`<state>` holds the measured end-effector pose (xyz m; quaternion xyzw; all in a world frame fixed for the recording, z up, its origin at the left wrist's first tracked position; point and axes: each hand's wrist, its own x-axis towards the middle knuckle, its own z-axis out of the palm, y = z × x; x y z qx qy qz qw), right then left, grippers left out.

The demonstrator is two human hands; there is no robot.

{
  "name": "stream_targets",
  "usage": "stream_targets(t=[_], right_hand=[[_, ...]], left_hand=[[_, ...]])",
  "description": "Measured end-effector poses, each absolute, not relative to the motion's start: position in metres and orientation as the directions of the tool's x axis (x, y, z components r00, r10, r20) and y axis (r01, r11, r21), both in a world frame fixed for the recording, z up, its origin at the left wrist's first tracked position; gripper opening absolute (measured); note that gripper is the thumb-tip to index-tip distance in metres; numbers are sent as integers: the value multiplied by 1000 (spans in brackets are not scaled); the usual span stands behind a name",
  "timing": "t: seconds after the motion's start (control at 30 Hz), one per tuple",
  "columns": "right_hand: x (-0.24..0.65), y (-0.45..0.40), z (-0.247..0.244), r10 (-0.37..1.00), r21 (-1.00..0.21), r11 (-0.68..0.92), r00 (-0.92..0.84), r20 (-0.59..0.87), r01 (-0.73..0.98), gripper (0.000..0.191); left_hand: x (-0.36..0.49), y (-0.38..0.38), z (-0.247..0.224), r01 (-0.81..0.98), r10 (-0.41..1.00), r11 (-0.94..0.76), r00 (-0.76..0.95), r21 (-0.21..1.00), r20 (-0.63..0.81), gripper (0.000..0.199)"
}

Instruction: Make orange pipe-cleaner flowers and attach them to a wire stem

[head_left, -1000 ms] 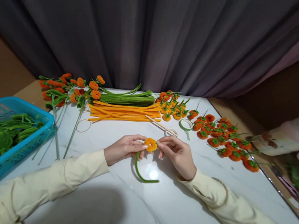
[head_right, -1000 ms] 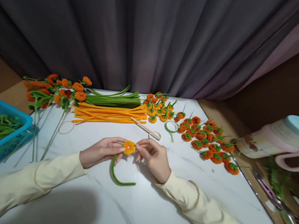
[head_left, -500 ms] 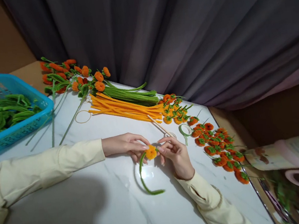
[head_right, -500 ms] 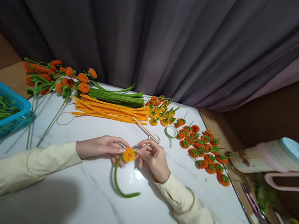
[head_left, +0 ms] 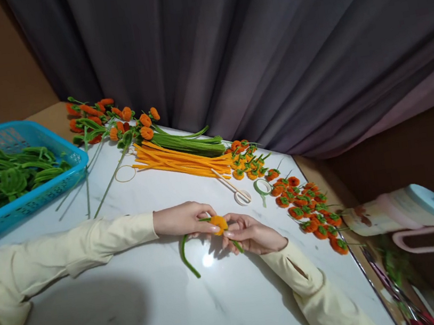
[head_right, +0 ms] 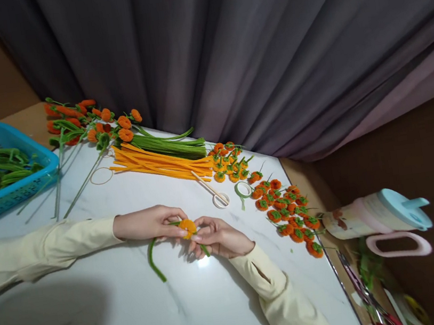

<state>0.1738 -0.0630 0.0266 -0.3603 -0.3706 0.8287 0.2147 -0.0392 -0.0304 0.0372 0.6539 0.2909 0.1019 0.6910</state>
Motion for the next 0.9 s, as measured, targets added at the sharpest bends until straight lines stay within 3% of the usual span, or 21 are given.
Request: stream_targets(t=[0.17,0.37,0.57,0.77,0.9], right_hand=[[180,-75,27,665,-825,-561,-632,-398,-71,37],[183,-86,23,694,-830,-541,-628,-352,-134,35],[186,-90,25,721,-856,-502,-607,-334,-125,34],[173,-101,26,850,-937,-349,-430,-304,-28,35],[165,-106,20,903,-960,-280,-343,-260,-11,31]], left_hand=[[-48,-33,39,223,297,237,910,946,-289,41],[-49,-39,36,269,184,300,925,915,-332,46],[-46,-38,33,234,331,292,885,927,-328,41],[-40,-43,28,288,326,257,873,923,-363,43],[-38,-51,32,338,419,147,830,930,-368,35]])
